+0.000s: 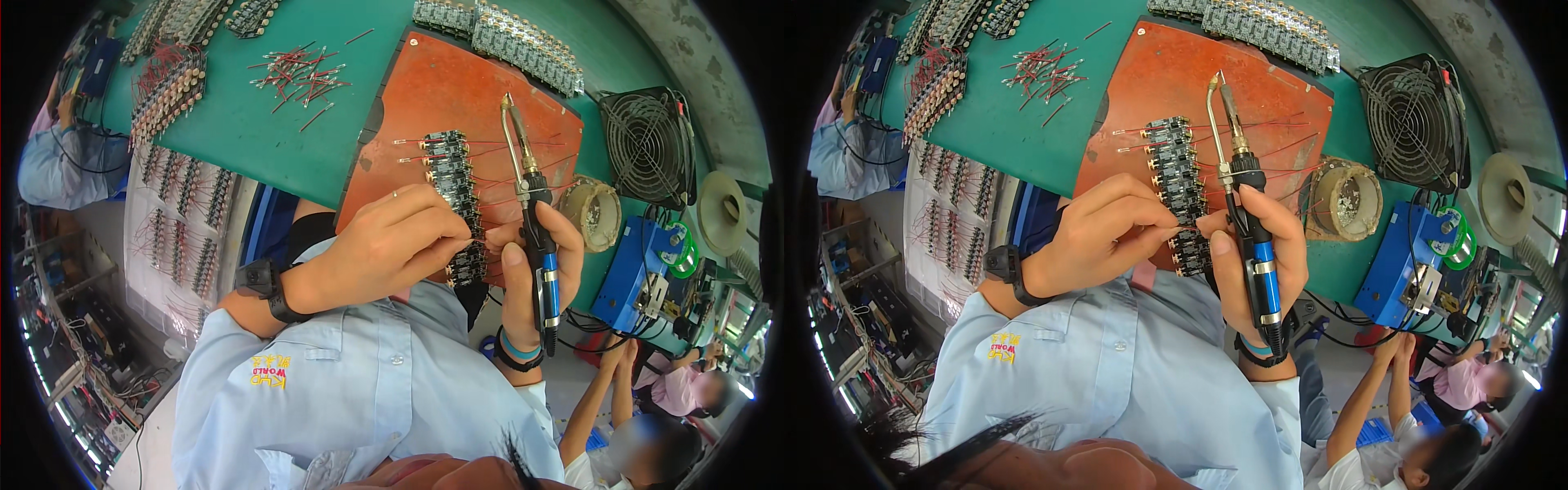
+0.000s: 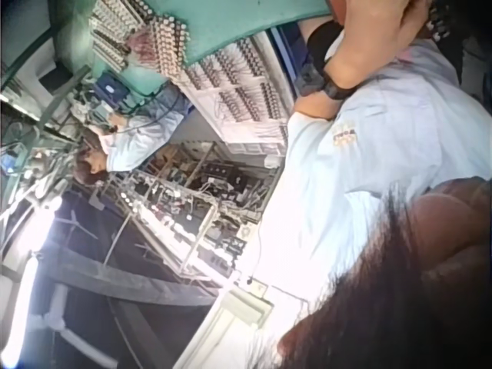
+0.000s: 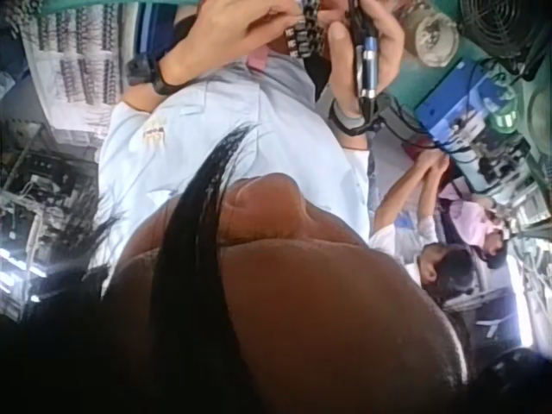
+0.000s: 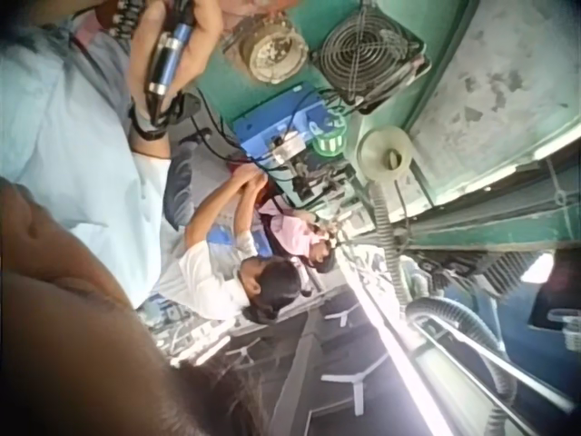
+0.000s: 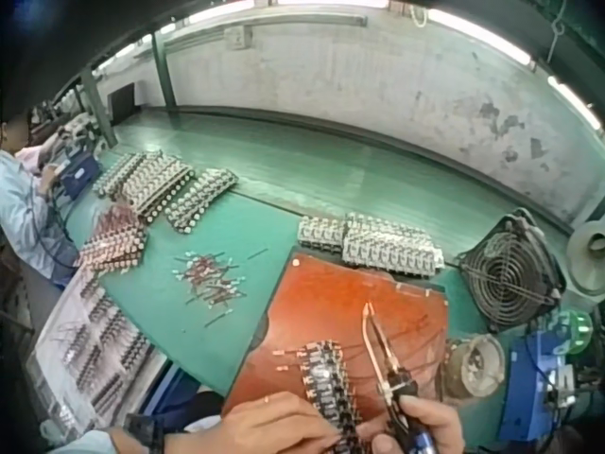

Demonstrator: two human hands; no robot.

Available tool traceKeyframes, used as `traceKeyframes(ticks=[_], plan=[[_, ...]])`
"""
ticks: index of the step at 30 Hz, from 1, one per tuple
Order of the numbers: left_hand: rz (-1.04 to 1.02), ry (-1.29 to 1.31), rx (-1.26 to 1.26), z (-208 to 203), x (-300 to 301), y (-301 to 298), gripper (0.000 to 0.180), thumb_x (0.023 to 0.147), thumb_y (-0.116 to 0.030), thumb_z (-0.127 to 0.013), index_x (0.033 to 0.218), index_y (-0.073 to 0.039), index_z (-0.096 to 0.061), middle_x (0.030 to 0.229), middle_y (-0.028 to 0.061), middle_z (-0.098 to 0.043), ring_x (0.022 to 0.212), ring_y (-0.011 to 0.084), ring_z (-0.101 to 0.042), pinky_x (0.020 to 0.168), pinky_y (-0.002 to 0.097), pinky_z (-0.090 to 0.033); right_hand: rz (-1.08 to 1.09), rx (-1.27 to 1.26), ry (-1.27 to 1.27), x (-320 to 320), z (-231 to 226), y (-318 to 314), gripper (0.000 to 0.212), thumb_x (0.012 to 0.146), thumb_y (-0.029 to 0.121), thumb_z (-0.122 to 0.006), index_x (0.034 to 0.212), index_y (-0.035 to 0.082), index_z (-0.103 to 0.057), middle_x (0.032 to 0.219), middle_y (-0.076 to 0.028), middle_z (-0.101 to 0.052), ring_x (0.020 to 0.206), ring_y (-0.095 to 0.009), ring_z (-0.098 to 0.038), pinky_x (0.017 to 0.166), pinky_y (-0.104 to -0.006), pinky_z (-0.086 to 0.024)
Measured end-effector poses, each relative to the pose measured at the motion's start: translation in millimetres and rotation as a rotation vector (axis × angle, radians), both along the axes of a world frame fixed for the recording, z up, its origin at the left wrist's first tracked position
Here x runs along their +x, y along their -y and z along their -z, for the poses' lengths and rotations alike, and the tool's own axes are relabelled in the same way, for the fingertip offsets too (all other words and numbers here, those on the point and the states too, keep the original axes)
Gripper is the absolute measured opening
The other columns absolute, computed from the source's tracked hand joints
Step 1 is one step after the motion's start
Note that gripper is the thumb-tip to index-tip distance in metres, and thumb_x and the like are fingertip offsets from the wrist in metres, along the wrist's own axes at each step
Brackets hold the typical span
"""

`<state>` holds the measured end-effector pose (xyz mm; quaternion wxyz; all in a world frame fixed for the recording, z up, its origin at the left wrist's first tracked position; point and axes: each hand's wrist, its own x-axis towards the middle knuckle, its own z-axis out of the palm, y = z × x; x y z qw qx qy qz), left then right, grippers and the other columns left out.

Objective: Soldering components onto printed circuit boards in an assembly line.

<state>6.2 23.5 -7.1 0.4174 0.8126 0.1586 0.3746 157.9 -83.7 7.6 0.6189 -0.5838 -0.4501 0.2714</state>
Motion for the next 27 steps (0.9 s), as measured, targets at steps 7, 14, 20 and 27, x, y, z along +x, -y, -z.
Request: traceKeyframes(ticks=[7, 14, 20, 27], plan=[[-0.019, -0.043, -0.067, -4, -6, 6, 0.015, 0.072, 0.002, -0.070, 0.085, -0.002, -0.064, 0.080, 0.0070, -0.058, 0.067, 0.0176, -0.056, 0.054, 0.0272, -0.046, -0.027, -0.107, -0.008, -3, 0, 0, 0.046, 0.084, 0.003, -0.056, 0.126, -0.004, -0.040, 0.090, -0.017, -0.064, 0.082, -0.019, -0.063, 0.076, -0.0301, -0.052], [-0.171, -0.220, 0.168, -8, -10, -19, 0.017, 0.068, 0.001, -0.070, 0.081, -0.005, -0.061, 0.090, 0.0059, -0.060, 0.084, 0.0244, -0.056, 0.076, 0.0327, -0.041, 0.059, -0.022, 0.000, 15, 3, 5, 0.055, 0.084, 0.021, -0.064, 0.125, -0.005, -0.037, 0.092, -0.019, -0.064, 0.080, -0.022, -0.064, 0.078, -0.0314, -0.051], [-0.209, -0.316, 0.206, -4, 0, -31, 0.011, 0.072, -0.005, -0.067, 0.080, -0.007, -0.060, 0.096, 0.0035, -0.062, 0.093, 0.0238, -0.055, 0.085, 0.0354, -0.038, 0.096, 0.076, 0.056, 36, 6, 29, 0.055, 0.075, 0.028, -0.078, 0.112, -0.003, -0.051, 0.096, -0.018, -0.062, 0.082, -0.024, -0.063, 0.070, -0.0295, -0.052], [-0.223, -0.405, 0.213, -2, 4, -37, 0.010, 0.072, -0.005, -0.066, 0.078, -0.008, -0.058, 0.093, 0.0015, -0.062, 0.089, 0.0216, -0.056, 0.084, 0.0347, -0.038, -0.031, -0.037, 0.214, 44, -3, 35, 0.052, 0.069, 0.027, -0.080, 0.104, -0.003, -0.057, 0.096, -0.019, -0.061, 0.086, -0.027, -0.058, 0.074, -0.0378, -0.048]])
